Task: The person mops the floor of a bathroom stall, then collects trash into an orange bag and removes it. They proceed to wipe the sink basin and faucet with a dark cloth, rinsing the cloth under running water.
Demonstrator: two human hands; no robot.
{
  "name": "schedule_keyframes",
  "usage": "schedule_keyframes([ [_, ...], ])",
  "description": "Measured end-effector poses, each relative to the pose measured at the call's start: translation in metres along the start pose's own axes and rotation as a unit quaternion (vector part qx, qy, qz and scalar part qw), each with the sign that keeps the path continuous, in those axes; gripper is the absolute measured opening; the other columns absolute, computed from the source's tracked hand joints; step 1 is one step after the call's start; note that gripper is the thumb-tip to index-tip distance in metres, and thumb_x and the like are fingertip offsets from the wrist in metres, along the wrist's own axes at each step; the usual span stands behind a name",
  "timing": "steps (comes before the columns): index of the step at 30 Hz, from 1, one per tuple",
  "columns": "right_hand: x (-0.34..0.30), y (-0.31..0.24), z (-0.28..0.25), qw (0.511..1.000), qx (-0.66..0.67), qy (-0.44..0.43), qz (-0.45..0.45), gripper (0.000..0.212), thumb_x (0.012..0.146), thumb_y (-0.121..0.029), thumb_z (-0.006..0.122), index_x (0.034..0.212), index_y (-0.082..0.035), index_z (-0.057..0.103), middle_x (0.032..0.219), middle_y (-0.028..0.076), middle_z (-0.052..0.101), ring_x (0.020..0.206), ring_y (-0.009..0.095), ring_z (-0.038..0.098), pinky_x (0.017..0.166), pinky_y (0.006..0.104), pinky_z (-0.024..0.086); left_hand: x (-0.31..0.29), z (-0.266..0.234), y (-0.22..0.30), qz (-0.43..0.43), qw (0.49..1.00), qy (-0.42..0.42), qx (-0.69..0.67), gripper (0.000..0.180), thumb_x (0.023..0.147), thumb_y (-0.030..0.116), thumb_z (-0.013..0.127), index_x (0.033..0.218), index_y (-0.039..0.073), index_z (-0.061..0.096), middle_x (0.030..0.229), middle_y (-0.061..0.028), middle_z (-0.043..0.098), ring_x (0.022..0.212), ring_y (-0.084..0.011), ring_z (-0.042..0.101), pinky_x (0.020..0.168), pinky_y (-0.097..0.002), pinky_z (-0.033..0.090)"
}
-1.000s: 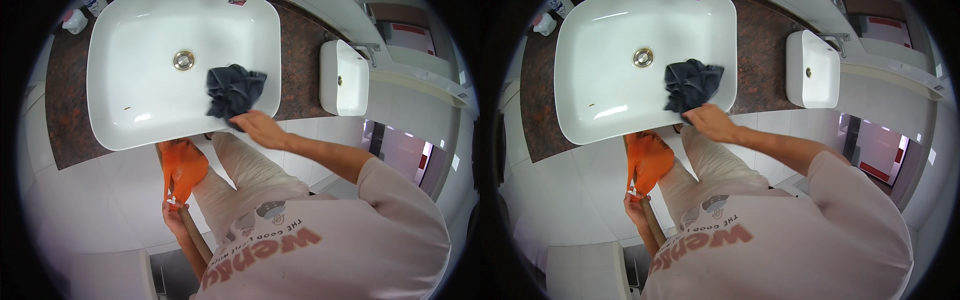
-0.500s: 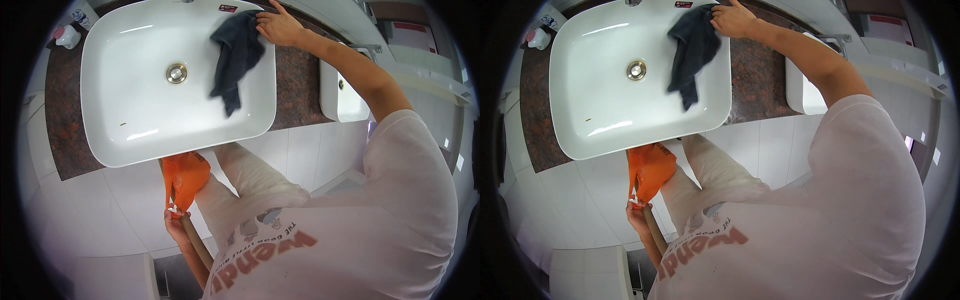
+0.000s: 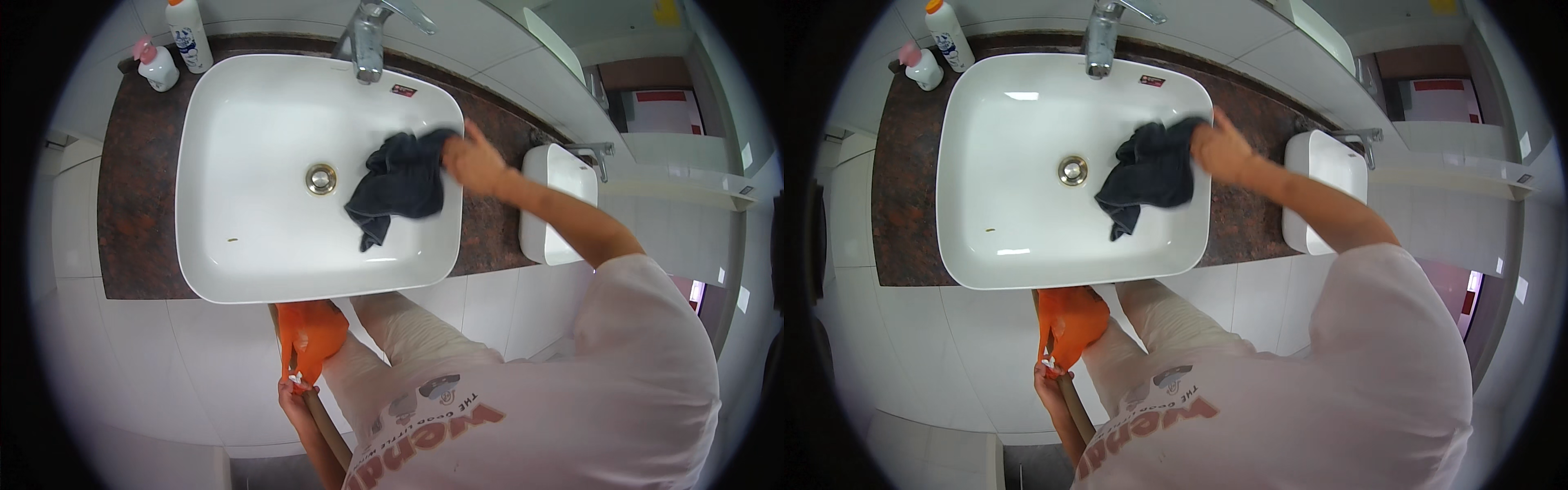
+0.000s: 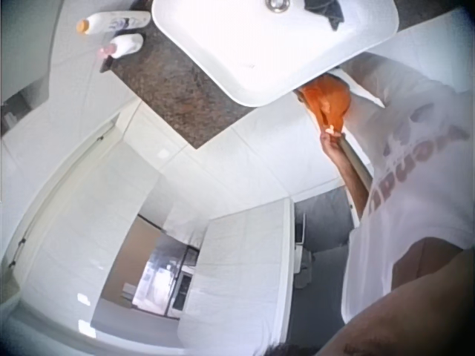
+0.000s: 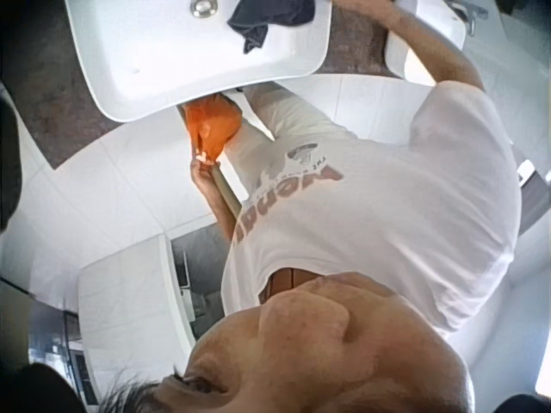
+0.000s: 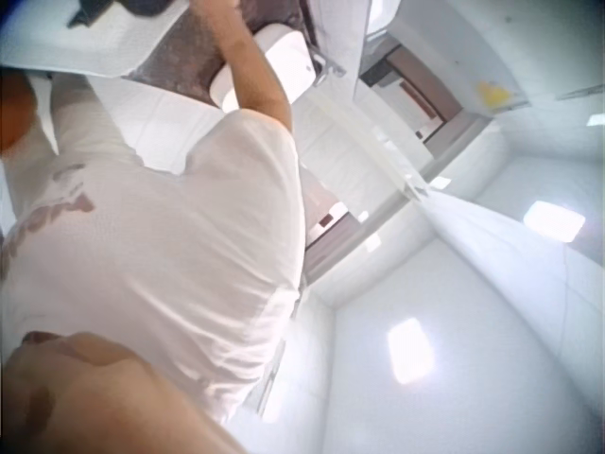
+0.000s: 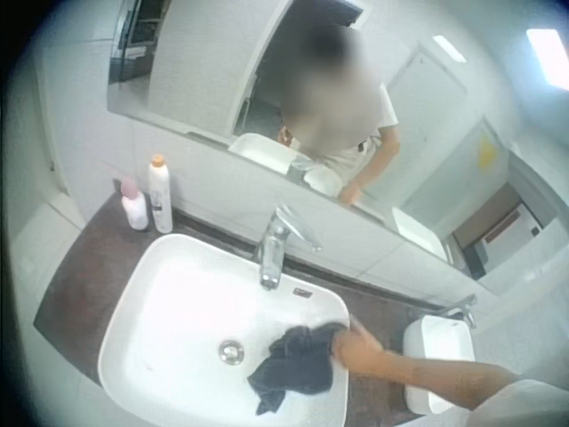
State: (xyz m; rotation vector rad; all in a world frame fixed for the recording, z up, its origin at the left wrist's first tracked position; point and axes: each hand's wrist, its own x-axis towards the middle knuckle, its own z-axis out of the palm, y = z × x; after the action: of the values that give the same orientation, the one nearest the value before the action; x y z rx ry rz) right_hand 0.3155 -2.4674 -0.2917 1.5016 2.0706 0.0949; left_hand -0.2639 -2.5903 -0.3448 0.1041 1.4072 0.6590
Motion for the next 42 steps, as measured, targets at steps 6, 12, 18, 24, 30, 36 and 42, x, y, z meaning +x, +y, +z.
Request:
schedule_keyframes([
  [6,0.056,0.046,0.002,0.994,-0.009,0.104,0.001,0.035,0.099,-0.029,0.044,0.117,-0.008,0.066,0.121,0.002,0.062,0.124,0.015,0.049,0.12,0.0482,0.011,-0.006,0.003,0.002,0.009,1.0,0.011,-0.004,0.032,0.093,0.037,0.053,0.109,0.01,0.056,0.07,-0.0014,0.056,0.064,-0.0143,0.055,0.06,-0.0326,0.048],
  [12,0.124,0.023,-0.033,0.993,0.033,0.108,0.039,0.018,0.094,-0.021,0.052,0.097,-0.01,0.066,0.101,0.004,0.061,0.108,0.019,0.054,0.12,0.0487,0.015,-0.007,0.018,0.015,-0.012,0.999,0.008,0.029,0.031,0.093,0.036,0.053,0.108,0.009,0.057,0.069,-0.0012,0.058,0.065,-0.0143,0.057,0.06,-0.0336,0.05],
  [18,0.073,0.056,0.008,0.974,0.03,0.224,0.019,0.024,0.088,-0.014,0.058,0.111,-0.015,0.064,0.114,-0.001,0.058,0.115,0.02,0.051,0.116,0.0461,0.024,-0.013,0.034,0.025,-0.022,0.999,0.015,0.047,0.029,0.091,0.03,0.053,0.108,0.006,0.055,0.072,-0.002,0.057,0.066,-0.0134,0.056,0.06,-0.0319,0.052],
  [24,0.031,0.036,-0.035,0.951,0.247,0.041,0.182,0.033,0.084,-0.021,0.067,0.114,-0.009,0.064,0.114,0.006,0.06,0.117,0.025,0.052,0.099,0.041,0.037,-0.012,0.039,0.024,-0.027,0.998,0.039,0.038,0.027,0.09,0.026,0.053,0.106,0.005,0.056,0.071,-0.0034,0.056,0.062,-0.0143,0.056,0.057,-0.0326,0.052],
  [30,0.049,-0.049,0.01,0.82,0.343,0.238,0.392,0.039,0.088,-0.014,0.061,0.124,0.002,0.057,0.118,0.021,0.058,0.117,0.037,0.05,0.103,0.0447,0.038,-0.009,0.039,0.029,-0.037,0.996,0.051,0.069,0.026,0.089,0.023,0.056,0.106,0.003,0.057,0.073,-0.0049,0.057,0.061,-0.0156,0.056,0.055,-0.0319,0.051],
  [36,0.137,-0.068,0.046,0.47,0.55,0.42,0.547,0.051,0.093,-0.02,0.062,0.136,0.001,0.043,0.135,0.018,0.043,0.127,0.031,0.043,0.108,0.0367,0.033,-0.006,0.035,0.032,-0.014,0.997,0.042,0.066,0.029,0.089,0.024,0.056,0.107,0.001,0.057,0.071,-0.006,0.058,0.061,-0.0161,0.057,0.057,-0.0314,0.051],
  [42,0.19,-0.094,0.017,0.532,0.58,0.44,0.432,0.042,0.092,-0.015,0.063,0.129,-0.002,0.049,0.126,0.015,0.051,0.12,0.029,0.049,0.103,0.0362,0.039,-0.009,0.023,0.029,-0.019,0.998,0.034,0.044,0.029,0.09,0.021,0.057,0.109,-0.001,0.058,0.069,-0.006,0.059,0.062,-0.0171,0.058,0.061,-0.0318,0.052],
])
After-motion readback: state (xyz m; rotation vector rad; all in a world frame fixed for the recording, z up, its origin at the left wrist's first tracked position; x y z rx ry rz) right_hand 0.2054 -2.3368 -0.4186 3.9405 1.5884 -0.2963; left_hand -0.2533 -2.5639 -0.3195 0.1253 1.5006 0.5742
